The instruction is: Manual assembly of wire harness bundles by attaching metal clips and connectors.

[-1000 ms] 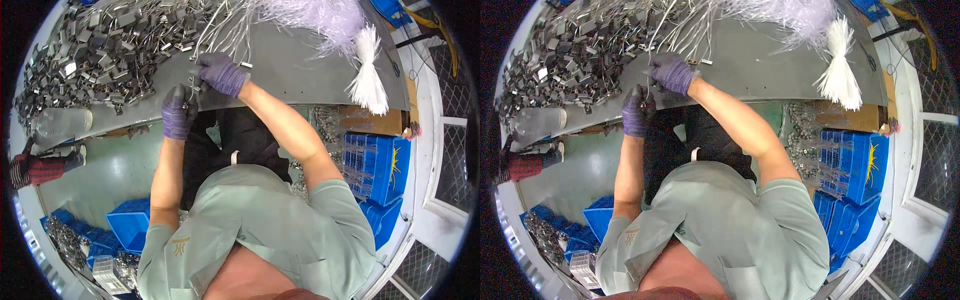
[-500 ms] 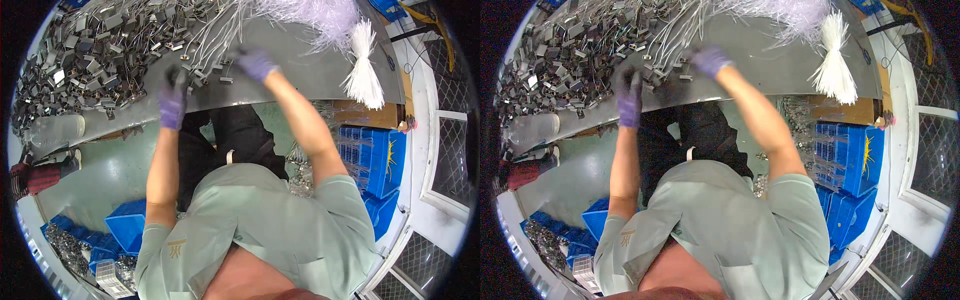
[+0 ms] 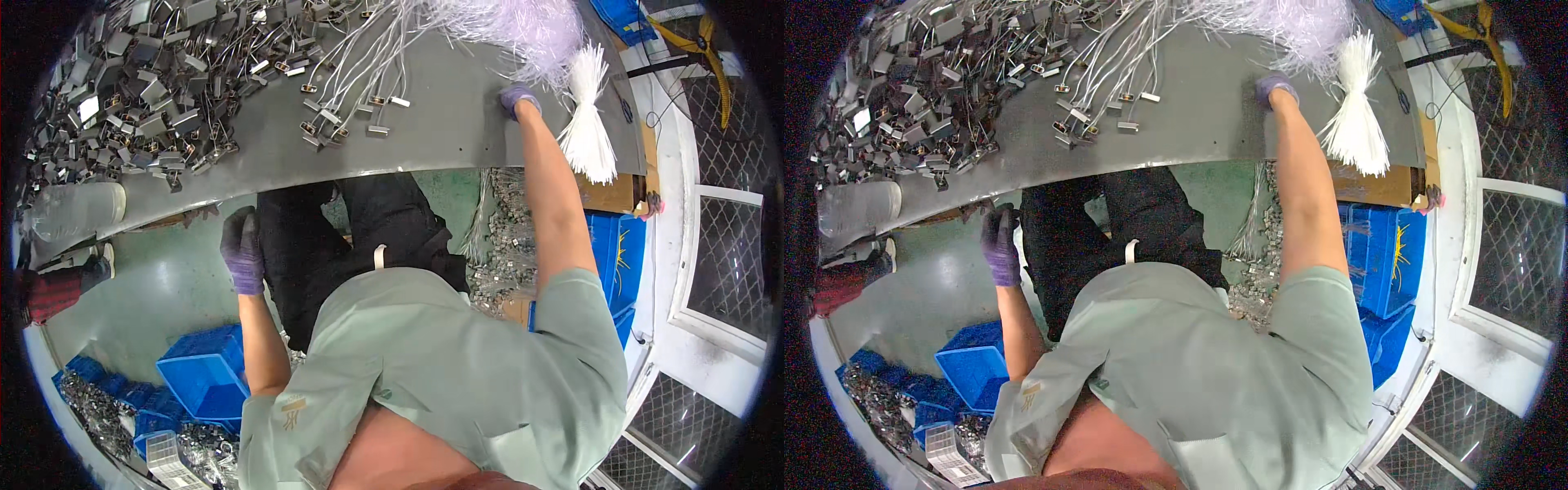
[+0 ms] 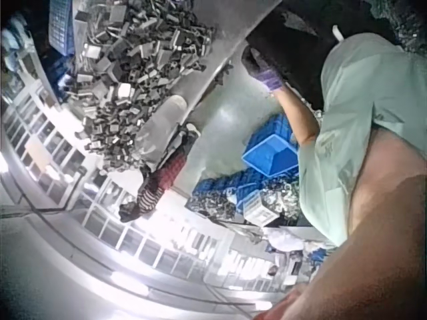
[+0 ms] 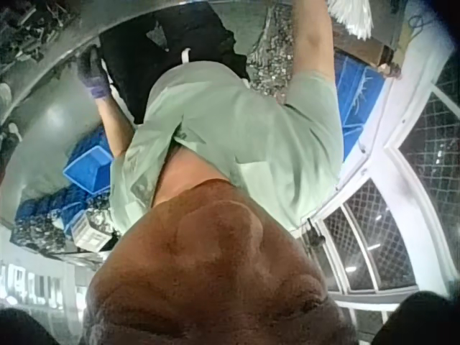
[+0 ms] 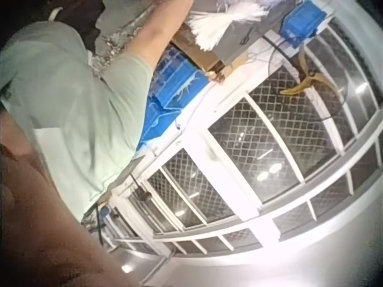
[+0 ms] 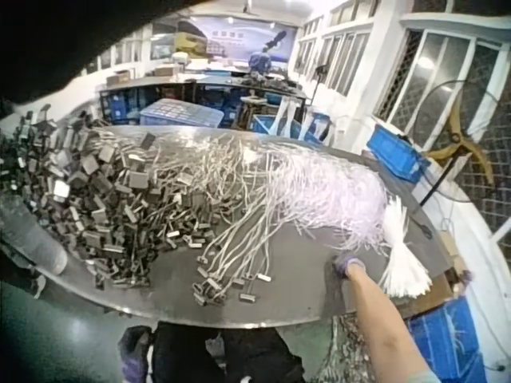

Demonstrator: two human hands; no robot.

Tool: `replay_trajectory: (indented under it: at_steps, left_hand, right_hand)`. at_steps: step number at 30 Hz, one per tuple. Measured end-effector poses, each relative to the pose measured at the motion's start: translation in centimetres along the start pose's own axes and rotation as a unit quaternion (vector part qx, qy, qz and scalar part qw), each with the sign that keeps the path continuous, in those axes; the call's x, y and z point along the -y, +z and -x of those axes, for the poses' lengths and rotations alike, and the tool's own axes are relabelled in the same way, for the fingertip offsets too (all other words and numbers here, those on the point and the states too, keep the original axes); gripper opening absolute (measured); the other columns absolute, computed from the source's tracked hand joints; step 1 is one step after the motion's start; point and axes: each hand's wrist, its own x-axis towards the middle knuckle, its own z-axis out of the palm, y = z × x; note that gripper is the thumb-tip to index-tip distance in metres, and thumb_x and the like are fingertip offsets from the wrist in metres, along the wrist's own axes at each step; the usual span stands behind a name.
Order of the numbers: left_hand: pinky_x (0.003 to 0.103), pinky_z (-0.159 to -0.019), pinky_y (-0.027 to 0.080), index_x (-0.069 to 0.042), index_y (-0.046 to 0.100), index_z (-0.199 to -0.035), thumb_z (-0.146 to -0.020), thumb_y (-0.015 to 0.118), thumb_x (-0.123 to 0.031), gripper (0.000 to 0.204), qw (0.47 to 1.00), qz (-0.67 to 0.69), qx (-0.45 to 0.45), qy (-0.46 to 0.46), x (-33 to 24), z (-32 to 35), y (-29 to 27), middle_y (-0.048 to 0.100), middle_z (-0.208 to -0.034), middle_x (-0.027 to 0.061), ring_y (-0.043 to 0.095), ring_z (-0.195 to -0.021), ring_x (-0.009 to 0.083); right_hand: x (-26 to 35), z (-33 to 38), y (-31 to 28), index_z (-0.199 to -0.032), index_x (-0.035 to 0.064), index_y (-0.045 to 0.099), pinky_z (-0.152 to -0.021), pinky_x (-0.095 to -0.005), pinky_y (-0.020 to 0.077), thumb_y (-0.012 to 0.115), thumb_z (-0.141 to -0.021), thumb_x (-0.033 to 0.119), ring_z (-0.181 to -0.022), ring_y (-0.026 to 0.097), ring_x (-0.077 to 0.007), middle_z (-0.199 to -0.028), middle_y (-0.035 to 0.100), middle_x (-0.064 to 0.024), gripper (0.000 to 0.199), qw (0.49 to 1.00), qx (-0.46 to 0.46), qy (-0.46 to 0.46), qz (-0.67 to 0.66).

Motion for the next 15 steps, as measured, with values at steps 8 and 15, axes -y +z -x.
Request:
replay_trajectory:
  at_steps: [8, 15]
  left_hand:
    - [0.028, -0.075, 0.048, 0.002, 0.06, -0.101, -0.088, 0.058, -0.017, 0.023, 1.0, -0.014, 0.008, -0.006, 2.7, 1.0, -1.8, 0.062, -0.09, 0.0076, 0.057, -0.083, 0.0137]
    - [0.028, -0.079, 0.045, 0.001, 0.06, -0.102, -0.087, 0.059, -0.015, 0.022, 0.999, 0.011, 0.02, -0.024, 0.8, 1.3, 0.1, 0.062, -0.095, 0.0063, 0.056, -0.084, 0.014]
  right_hand:
    - [-6.7, -1.2, 2.1, -0.083, 0.0037, 0.066, -0.059, -0.0375, 0.0475, 0.057, -0.074, 0.02, -0.064, 0.06, -0.0231, -0.079, 0.063, -0.0181, 0.021, 0.962, -0.037, -0.177, 0.203]
    - [-3.2, 9.1, 6.0, -0.086, 0.0074, 0.066, -0.057, -0.0331, 0.0474, 0.066, -0.073, 0.021, -0.059, 0.056, -0.0182, -0.071, 0.062, -0.007, 0.019, 0.924, 0.056, -0.355, -0.131]
